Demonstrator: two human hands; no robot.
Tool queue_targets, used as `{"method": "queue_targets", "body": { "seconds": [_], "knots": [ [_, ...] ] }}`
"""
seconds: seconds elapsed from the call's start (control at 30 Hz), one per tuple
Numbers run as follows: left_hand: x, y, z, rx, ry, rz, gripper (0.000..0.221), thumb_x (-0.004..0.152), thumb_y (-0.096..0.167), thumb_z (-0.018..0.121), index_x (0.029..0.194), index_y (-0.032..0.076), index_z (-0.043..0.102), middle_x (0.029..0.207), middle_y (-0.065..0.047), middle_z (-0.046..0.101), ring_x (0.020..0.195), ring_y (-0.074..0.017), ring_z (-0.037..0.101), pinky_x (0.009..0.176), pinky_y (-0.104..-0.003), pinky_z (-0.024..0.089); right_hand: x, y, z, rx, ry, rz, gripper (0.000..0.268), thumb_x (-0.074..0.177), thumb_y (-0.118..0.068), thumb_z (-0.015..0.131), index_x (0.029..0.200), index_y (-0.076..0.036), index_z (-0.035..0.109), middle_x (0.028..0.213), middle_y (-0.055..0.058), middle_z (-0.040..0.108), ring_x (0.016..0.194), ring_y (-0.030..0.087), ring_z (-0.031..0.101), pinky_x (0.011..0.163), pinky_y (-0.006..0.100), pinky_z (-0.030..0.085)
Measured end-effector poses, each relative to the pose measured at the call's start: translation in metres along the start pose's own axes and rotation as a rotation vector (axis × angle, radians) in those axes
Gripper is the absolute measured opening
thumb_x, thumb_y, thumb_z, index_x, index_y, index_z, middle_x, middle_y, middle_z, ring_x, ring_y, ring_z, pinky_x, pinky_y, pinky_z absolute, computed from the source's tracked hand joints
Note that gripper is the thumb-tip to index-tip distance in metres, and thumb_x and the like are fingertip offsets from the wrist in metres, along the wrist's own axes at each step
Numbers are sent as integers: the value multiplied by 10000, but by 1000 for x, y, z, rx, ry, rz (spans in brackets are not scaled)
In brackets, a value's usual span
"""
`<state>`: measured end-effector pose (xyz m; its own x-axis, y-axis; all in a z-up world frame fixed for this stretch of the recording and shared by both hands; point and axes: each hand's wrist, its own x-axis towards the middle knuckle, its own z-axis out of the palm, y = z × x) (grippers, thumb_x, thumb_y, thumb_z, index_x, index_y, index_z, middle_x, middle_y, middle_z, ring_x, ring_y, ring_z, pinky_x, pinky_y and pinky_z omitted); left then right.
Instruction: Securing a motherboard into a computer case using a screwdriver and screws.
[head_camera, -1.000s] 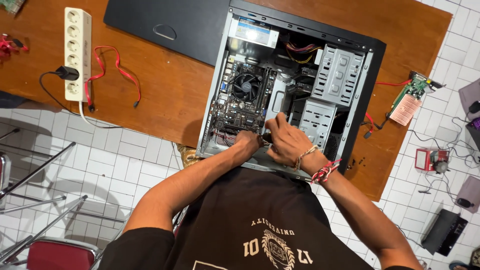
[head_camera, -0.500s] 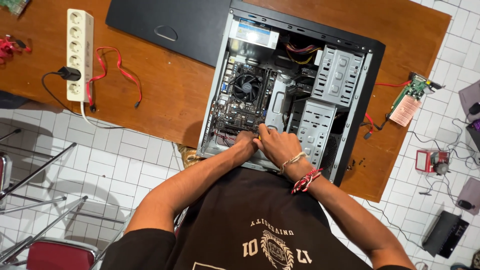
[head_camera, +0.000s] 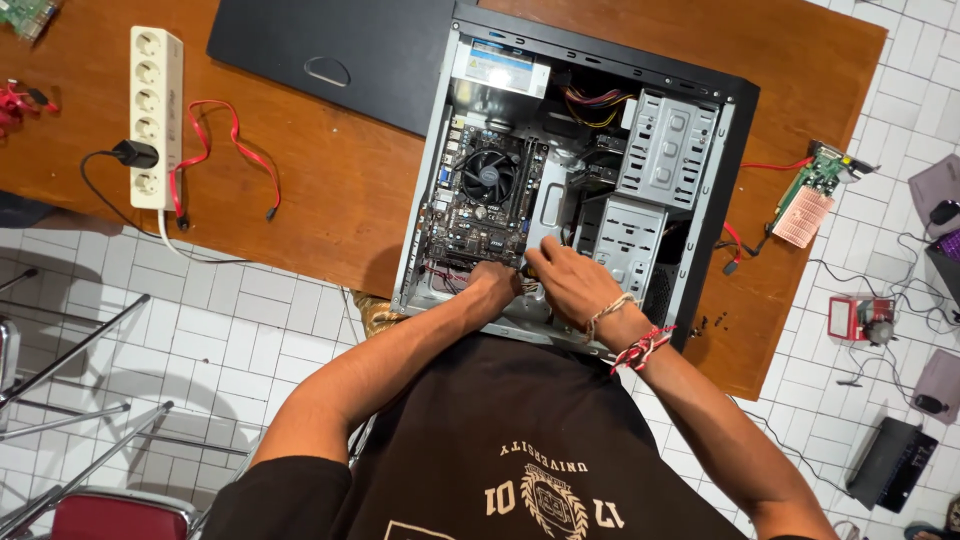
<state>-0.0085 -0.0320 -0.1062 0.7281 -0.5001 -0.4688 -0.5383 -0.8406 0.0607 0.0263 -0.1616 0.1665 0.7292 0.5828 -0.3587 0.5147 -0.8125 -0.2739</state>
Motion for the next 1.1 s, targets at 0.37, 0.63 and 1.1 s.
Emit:
{"method": "queue_targets", "body": {
  "seconds": [0.37,0.63,1.1],
  "knots": [
    [28,10,74,-41,117,-59,241,836,79,544,823,144,776,703,-50,721,659,-283,711,353,-497,433,4,-15,17,-58,125,-154,153,935,-107,562,1062,-105,477,914,60,511,823,309,643,663,375,589],
    [33,0,37,-133,-168,-26,324,892,70,480,867,157,791,795,-22,770,679,-324,724,295,-516,440,2,-18,20,13,95,-32,269,904,-184,659,1062,-122,450,907,46,494,799,319,654,632,409,595],
    [-153,-78,-236,-1337,341,27,348,751,-11,839,1041,31,650,857,-175,772,775,-299,754,667,-383,618,-82,31,-21,632,508,374,427,880,-241,766,1252,-161,574,1107,155,681,972,436,683,815,527,549]
  ]
}}
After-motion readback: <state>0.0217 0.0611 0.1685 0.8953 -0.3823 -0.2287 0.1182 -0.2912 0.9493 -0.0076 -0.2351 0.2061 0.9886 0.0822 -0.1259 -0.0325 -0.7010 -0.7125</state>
